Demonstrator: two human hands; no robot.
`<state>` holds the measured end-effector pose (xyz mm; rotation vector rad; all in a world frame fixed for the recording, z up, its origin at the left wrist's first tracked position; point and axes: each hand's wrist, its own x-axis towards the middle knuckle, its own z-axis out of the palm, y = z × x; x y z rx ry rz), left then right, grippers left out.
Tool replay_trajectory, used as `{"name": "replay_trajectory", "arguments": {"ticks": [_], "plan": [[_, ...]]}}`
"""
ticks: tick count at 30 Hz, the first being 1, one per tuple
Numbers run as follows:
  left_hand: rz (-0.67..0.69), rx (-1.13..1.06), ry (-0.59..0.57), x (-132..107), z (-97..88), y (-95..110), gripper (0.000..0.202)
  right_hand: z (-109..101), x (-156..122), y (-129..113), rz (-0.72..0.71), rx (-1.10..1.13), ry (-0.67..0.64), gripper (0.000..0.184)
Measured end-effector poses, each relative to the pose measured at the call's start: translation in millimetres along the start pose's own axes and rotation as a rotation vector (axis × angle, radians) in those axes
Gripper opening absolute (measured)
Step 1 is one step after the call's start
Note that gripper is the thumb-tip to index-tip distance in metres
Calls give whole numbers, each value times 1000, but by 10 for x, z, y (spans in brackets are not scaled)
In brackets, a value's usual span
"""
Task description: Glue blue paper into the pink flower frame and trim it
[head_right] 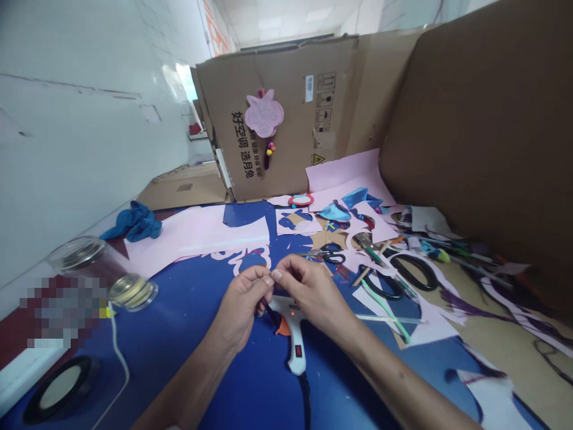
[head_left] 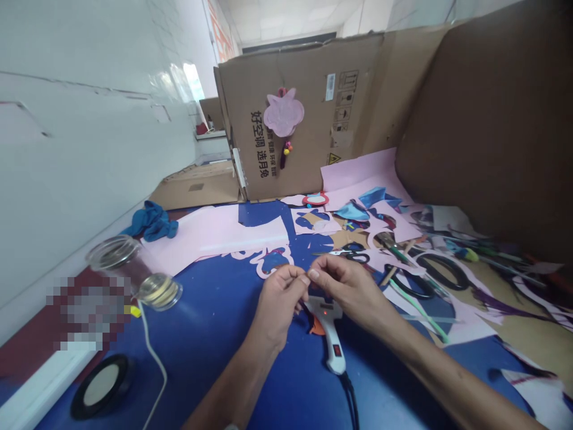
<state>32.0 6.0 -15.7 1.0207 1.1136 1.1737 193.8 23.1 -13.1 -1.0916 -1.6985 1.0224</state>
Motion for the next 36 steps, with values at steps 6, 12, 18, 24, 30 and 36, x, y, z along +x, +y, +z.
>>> {"name": "replay_trajectory", "arguments": {"ticks": [6,12,18,24,30,36], "plan": [[-5,20,12,-14,14,6,21,12,-3,-38,-35,-109,23,33],[-21,16,35,-6,2,-7,19,-34,35,-24,13,-96,109,37],[-5,29,34,6,-13,-28,18,-66,32,-17,-1,-81,62,43],[7,49,20,5,-11,-27,23,1,-4,-19,-16,-76,-16,32],[131,203,17,0,-19,-13,11,-82,28,-3,3,-69,31,29],[224,447,28,-24,-31,-15,13,-144,36,-17,-25,-83,15,28]]}}
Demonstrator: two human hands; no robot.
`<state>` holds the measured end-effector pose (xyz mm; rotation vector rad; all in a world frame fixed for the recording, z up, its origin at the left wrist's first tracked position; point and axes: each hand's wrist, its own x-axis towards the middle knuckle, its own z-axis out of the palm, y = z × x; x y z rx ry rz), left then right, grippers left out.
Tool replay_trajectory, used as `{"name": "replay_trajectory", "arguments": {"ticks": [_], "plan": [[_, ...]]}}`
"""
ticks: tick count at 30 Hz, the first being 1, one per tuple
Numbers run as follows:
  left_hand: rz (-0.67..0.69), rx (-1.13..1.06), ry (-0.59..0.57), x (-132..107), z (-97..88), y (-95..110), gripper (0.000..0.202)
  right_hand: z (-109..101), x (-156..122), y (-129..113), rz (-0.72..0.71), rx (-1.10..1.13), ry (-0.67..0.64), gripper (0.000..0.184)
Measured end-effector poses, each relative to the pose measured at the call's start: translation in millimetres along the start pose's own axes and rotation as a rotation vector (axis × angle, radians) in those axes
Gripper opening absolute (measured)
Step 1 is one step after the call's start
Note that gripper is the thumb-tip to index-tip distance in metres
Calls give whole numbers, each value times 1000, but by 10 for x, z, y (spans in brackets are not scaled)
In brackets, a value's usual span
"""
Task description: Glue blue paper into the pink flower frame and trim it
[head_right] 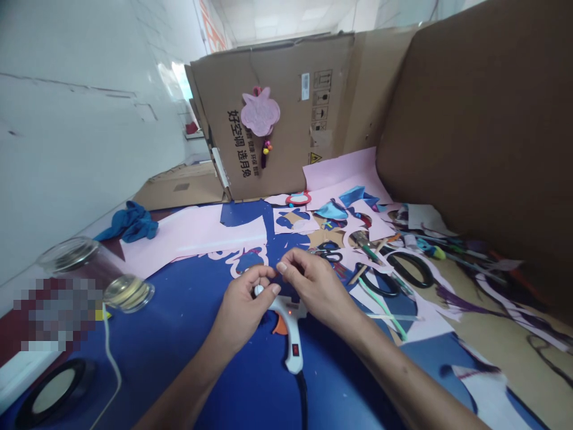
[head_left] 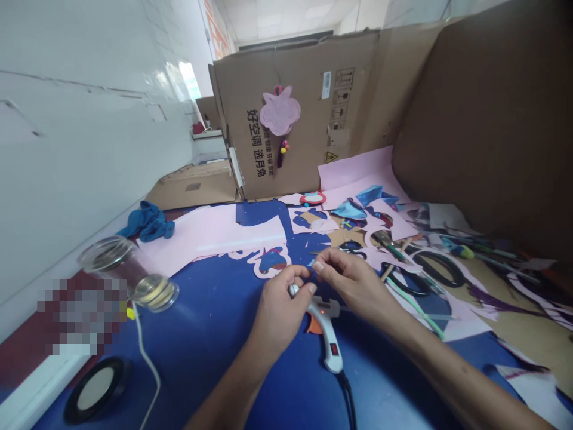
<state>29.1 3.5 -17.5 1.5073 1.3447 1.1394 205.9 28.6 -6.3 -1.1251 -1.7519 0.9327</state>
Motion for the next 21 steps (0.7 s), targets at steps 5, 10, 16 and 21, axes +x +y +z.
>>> {"name": "replay_trajectory", "arguments": {"ticks": [5,10,16,21], "plan": [[18,-18,-43,-12,-24,39,15,6,-7,-10,-13,8,-46,27],[22,4,-19,-2,-37,30,21,5,-2,-8,21,54,-54,28],[30,5,0,5,-38,39,21,-63,39,10,72,105,-3,34],[35,21,3,-2,-52,55,22,-40,41,20,68,167,-49,32]]}}
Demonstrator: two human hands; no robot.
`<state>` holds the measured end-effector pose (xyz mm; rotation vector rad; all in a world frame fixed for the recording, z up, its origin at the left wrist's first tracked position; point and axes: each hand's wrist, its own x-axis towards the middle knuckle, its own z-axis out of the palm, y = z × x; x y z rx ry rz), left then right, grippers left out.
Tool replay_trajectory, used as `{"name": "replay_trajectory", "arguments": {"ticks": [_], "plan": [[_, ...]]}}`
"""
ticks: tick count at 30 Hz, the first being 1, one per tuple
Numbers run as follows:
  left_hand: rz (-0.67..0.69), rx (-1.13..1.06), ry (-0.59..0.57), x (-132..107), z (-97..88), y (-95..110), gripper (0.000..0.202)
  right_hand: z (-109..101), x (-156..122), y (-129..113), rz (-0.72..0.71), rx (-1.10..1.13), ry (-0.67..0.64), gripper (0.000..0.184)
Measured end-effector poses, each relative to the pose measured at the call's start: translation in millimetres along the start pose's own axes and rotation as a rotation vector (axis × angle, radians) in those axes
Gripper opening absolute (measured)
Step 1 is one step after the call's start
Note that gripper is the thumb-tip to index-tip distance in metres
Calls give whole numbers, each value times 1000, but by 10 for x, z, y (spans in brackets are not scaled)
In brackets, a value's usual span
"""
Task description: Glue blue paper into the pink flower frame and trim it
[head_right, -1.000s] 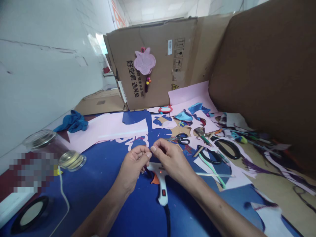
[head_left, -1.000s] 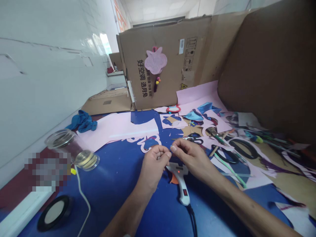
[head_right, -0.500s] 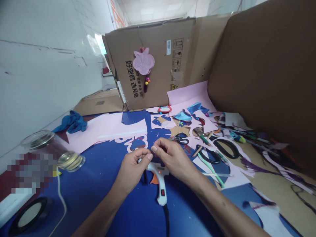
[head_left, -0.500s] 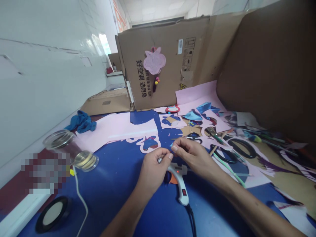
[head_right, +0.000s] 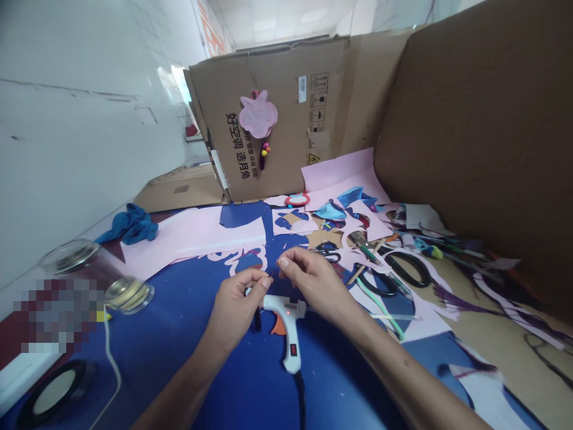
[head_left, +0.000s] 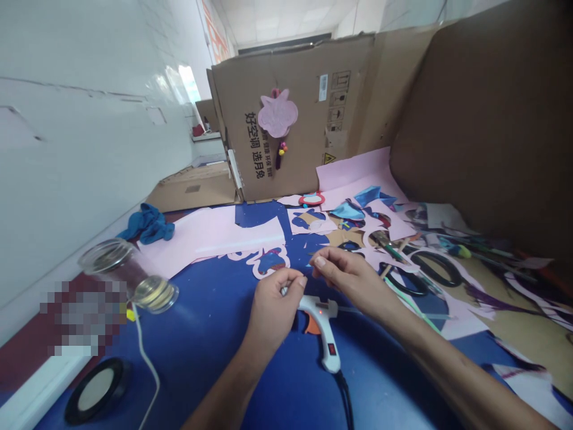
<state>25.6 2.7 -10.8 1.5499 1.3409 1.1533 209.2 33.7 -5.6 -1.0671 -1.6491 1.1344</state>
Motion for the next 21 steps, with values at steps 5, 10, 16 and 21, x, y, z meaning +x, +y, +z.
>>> {"name": "replay_trajectory", "arguments": {"ticks": [5,10,16,21], "plan": [[1,21,1,4,6,-2,22,61,-16,39,-15,48,-48,27],[19,29,-13,1,34,-14,22,54,-25,57,-29,-10,-17,26],[-3,21,-23,-11,42,-40,19,28,-19,18,-33,8,-7,26],[-106,-130,-27,7,25,-30,20,57,-15,23,47,163,50,35]]}}
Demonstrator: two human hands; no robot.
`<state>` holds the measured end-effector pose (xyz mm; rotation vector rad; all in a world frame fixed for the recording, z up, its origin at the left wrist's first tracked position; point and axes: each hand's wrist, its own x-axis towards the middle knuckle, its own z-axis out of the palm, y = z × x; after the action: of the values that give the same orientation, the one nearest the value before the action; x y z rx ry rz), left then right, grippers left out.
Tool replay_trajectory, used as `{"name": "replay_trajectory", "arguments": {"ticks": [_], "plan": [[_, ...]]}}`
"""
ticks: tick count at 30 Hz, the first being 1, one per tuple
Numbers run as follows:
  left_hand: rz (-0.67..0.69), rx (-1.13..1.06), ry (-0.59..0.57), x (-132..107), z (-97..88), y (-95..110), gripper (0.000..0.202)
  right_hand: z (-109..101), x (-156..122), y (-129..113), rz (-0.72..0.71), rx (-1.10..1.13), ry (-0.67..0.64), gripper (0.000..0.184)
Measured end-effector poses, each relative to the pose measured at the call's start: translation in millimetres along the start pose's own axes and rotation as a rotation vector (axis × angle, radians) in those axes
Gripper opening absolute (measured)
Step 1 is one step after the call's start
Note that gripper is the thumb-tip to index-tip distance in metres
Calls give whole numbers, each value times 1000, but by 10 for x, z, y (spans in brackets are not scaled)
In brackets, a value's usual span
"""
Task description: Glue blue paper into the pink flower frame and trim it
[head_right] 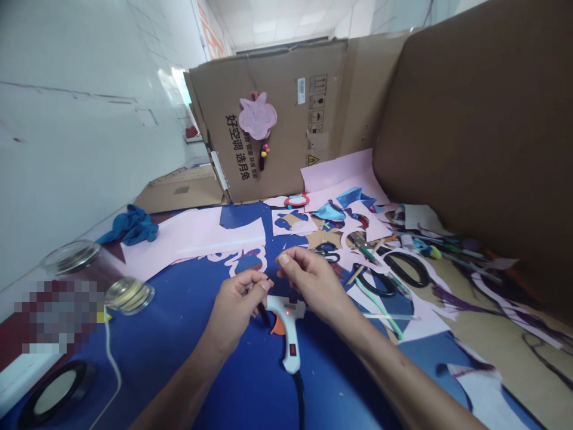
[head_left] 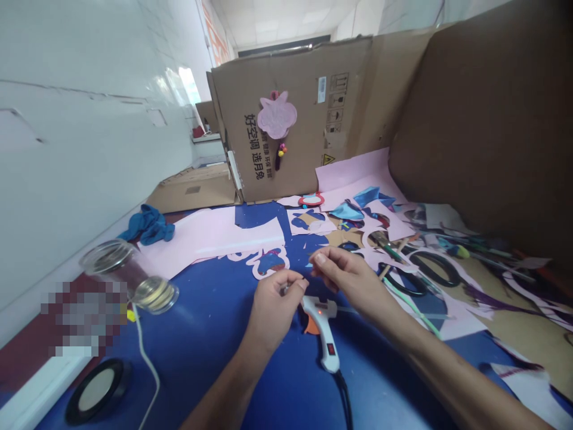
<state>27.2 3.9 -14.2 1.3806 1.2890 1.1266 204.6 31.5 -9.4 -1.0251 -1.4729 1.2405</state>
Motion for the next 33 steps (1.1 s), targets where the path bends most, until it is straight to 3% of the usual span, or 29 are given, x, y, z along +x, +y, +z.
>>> {"name": "replay_trajectory", "arguments": {"ticks": [6,12,18,24,28,33], "plan": [[-38,-118,103,19,-27,-11,20,139,-34,38,107,104,17,36],[60,18,135,12,-18,-33,18,285,-76,-24,164,262,37,34],[151,119,147,-30,18,-29,20,314,-81,-40,173,280,56,34],[140,61,111,-38,-21,52,13,215,-80,-55,93,147,4,30],[216,40,153,-49,-73,140,11,177,-106,-76,11,33,-29,23],[274,67,113,-89,-58,213,9,213,-163,-148,-89,-201,-22,16]]}}
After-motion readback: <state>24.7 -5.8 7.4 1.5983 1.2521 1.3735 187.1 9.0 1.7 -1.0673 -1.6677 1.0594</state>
